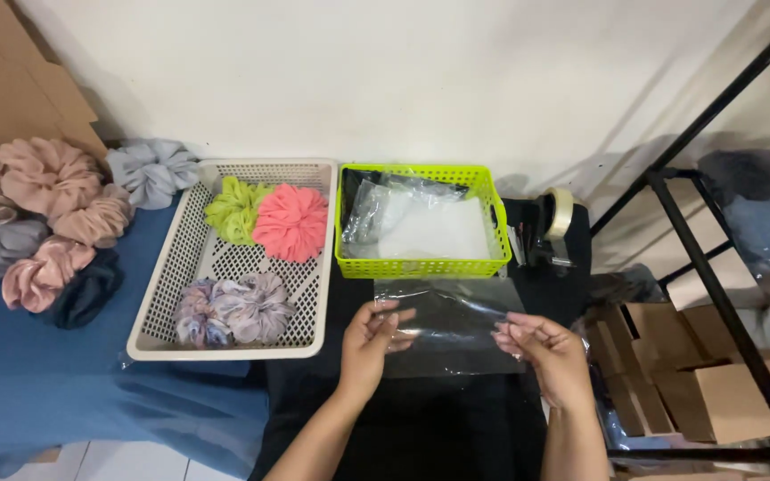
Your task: The person places fabric scrunchies into individual plastic bags and seals them using a tape dispenser.
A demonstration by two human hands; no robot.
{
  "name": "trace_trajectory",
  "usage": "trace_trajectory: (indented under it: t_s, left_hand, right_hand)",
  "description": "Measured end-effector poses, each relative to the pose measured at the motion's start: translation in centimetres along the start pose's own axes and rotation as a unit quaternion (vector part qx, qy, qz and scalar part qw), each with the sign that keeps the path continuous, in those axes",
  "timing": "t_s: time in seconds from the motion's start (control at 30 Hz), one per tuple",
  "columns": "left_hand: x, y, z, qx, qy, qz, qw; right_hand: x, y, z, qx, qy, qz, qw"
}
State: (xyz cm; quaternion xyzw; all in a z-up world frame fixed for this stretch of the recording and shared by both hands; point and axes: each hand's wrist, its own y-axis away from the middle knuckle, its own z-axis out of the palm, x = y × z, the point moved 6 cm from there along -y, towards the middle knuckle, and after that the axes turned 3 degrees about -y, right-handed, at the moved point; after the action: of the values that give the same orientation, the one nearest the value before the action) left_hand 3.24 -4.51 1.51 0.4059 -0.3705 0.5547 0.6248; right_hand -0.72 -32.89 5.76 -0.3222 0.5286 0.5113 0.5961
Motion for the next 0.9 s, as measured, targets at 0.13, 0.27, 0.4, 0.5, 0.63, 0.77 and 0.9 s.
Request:
trace_trajectory:
  t_s: [0.13, 0.27, 0.4, 0.5, 0.63, 0.77, 0.9]
  left_hand:
    - [4.2, 2.8, 1.4, 0.104, -0.103, 0.195, 0.970]
    - [9.8, 8.0, 7.1, 0.029, -0.320, 0.273, 0.907]
    - [9.4, 9.2, 8.7, -0.053, -0.393, 0.179, 0.901]
    - [12.0, 9.1, 7.7, -0.034, -0.351, 0.243, 0.904]
    - [12.5, 8.2, 5.0, -0.015, -0.340, 0.256, 0.905]
    - [15.0, 8.3, 3.0, 0.059, -0.396, 0.340, 0.851]
    - [13.6, 9.2, 3.3, 0.090, -0.517, 0.385, 0.760]
  right_hand:
    - [0.6, 0.4, -0.1, 0.008, 0.013, -0.044, 0.999]
    - [-0.8, 3.6, 3.7, -0.009, 0.101, -0.082, 0.991]
    - [-3.9, 8.8, 9.3, -0.084, 0.168, -0.196, 0.962]
    - [-3.2, 8.6, 9.5, -0.058, 0.274, -0.194, 0.940]
    - [-1.7, 7.1, 8.6, -0.090, 0.201, -0.179, 0.959]
    - [-6.9, 8.6, 11.5, 0.002, 0.288, -0.293, 0.912]
    - [-11.1, 11.5, 17.0, 0.001, 0.354, -0.471, 0.808]
